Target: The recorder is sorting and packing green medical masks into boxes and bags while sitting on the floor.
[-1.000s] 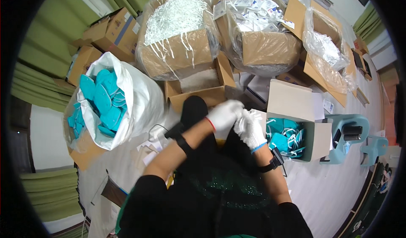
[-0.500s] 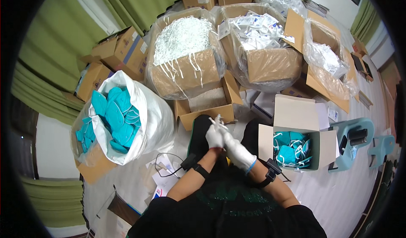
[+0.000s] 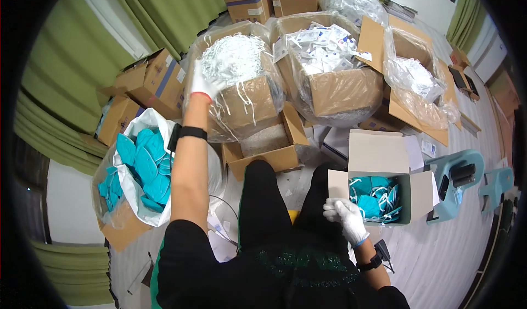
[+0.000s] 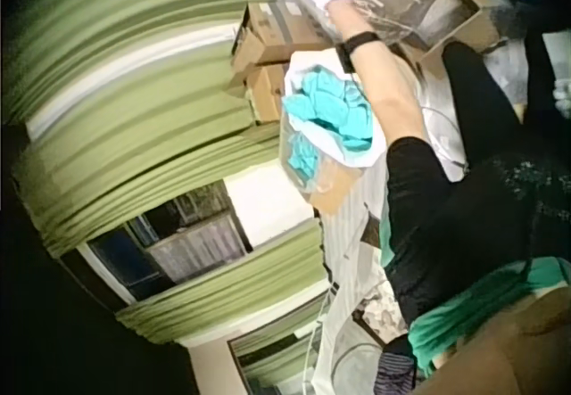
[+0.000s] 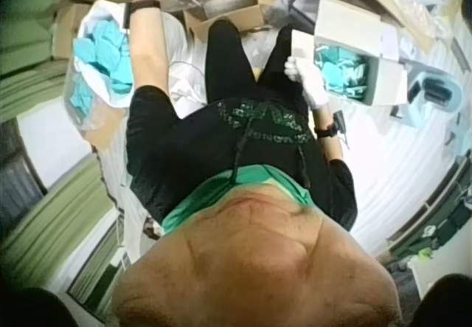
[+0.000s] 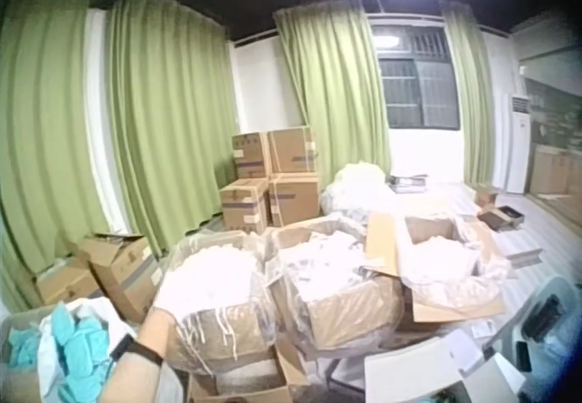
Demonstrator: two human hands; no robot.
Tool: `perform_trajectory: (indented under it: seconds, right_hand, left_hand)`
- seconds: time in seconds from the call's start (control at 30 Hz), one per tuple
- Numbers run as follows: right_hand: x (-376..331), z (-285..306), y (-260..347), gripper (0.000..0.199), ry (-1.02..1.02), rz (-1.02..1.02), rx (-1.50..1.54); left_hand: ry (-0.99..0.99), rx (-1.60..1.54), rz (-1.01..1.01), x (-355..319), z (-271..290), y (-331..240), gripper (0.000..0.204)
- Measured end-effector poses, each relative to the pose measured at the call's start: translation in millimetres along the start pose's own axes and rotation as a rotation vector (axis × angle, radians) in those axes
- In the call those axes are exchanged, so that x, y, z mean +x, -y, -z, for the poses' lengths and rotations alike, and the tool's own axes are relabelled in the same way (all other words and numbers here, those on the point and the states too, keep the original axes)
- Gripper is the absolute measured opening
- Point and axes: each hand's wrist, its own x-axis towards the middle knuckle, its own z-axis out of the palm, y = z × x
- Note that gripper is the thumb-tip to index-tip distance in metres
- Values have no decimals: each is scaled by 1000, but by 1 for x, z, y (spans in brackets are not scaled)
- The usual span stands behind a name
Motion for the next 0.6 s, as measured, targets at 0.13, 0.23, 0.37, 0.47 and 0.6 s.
perform_trajectory:
  seconds: [0.13, 0.23, 0.37, 0.47, 0.6]
  right_hand:
    - [-4, 6, -11, 26, -30, -21, 88]
    - [-13, 5, -26, 25, -172, 15, 75]
    - [-19, 13, 0, 21, -136, 133, -316]
    - [0, 67, -15, 13, -265, 331, -253]
    - [21, 112, 27, 30, -526, 201, -288]
  left_hand:
    - [-55, 30, -103, 78, 124, 21, 75]
    - [-64, 106, 154, 54, 144, 142, 37]
    - [-226, 165, 139, -40, 194, 232, 24]
    - [-207, 73, 62, -94, 184, 242, 39]
    - [-178, 115, 101, -136, 185, 242, 48]
